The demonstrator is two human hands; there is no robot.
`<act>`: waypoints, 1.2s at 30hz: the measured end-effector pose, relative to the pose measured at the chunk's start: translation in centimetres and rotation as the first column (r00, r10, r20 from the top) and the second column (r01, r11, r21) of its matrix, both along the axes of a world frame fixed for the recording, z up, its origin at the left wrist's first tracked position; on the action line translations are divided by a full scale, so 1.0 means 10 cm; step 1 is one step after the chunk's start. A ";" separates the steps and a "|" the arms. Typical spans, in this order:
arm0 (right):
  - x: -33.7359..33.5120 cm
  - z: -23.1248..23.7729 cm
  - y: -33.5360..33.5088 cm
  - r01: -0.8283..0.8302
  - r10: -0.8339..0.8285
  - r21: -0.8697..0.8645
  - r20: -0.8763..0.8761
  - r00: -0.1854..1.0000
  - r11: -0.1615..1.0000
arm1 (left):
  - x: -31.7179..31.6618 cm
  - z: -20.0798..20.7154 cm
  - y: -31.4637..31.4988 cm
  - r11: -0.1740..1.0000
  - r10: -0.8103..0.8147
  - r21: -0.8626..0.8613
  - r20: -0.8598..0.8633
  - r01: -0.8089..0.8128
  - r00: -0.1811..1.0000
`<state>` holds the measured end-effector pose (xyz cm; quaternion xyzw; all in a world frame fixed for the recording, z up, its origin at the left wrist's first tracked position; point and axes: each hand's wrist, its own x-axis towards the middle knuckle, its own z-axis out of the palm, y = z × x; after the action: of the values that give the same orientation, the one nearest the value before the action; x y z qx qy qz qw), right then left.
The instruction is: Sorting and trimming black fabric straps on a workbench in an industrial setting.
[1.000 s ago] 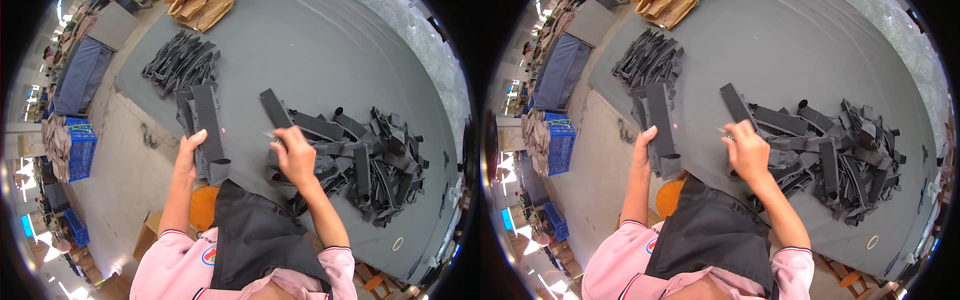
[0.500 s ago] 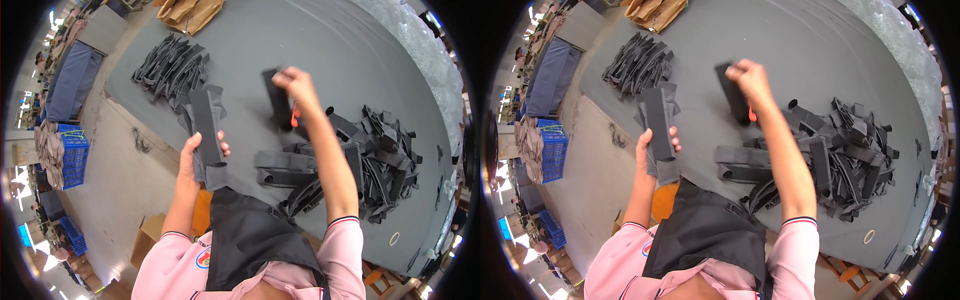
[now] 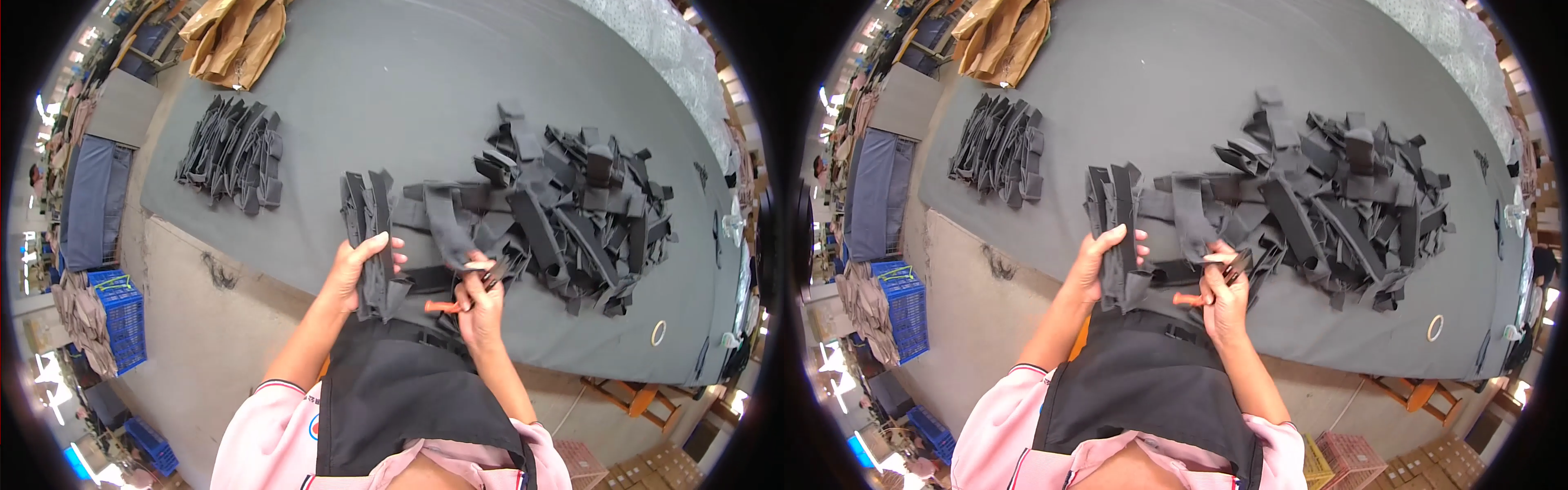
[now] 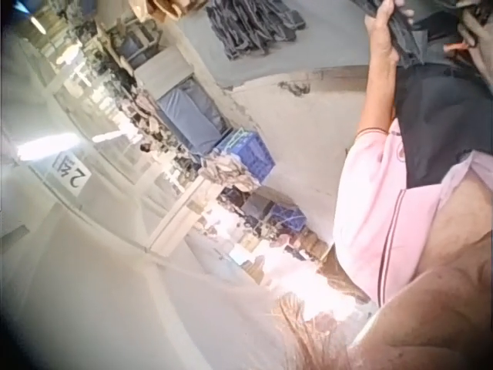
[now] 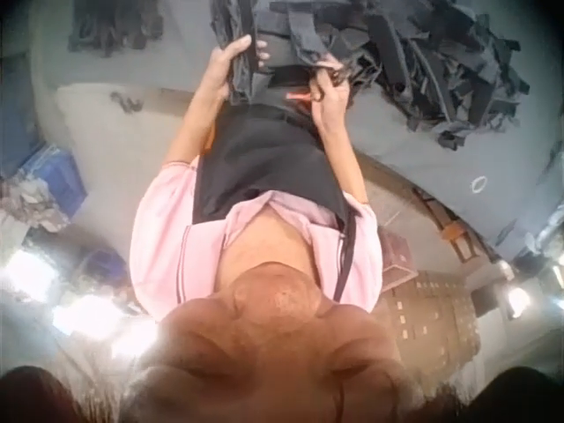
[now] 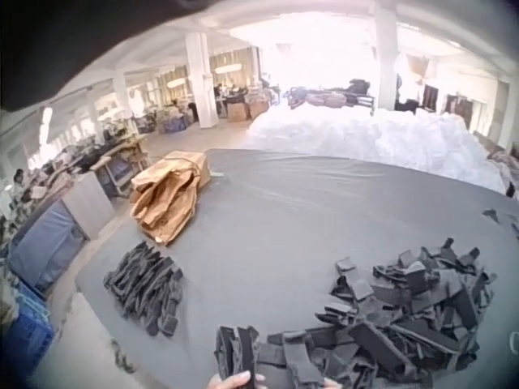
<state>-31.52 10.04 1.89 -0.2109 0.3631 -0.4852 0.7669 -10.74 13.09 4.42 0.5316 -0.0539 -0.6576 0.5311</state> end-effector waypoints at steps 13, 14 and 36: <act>-0.06 0.05 0.15 -0.122 0.113 -0.064 -0.136 0.984 0.990 | 0.09 -0.22 0.13 0.942 0.112 -0.325 0.535 0.082 0.837; -0.08 0.06 0.08 -0.123 0.110 -0.100 -0.125 0.986 0.987 | 0.18 -0.15 0.10 0.947 0.045 -0.287 0.567 0.146 0.823; 1.06 0.04 -1.25 -0.021 0.048 0.167 -0.162 0.986 0.986 | -0.12 -0.39 -0.64 0.948 -0.182 -0.271 -0.034 0.166 0.983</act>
<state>-20.91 -2.46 2.28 -0.1925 0.4606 -0.4210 0.7574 -11.90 6.73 0.50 0.4289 -0.1731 -0.7039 0.5390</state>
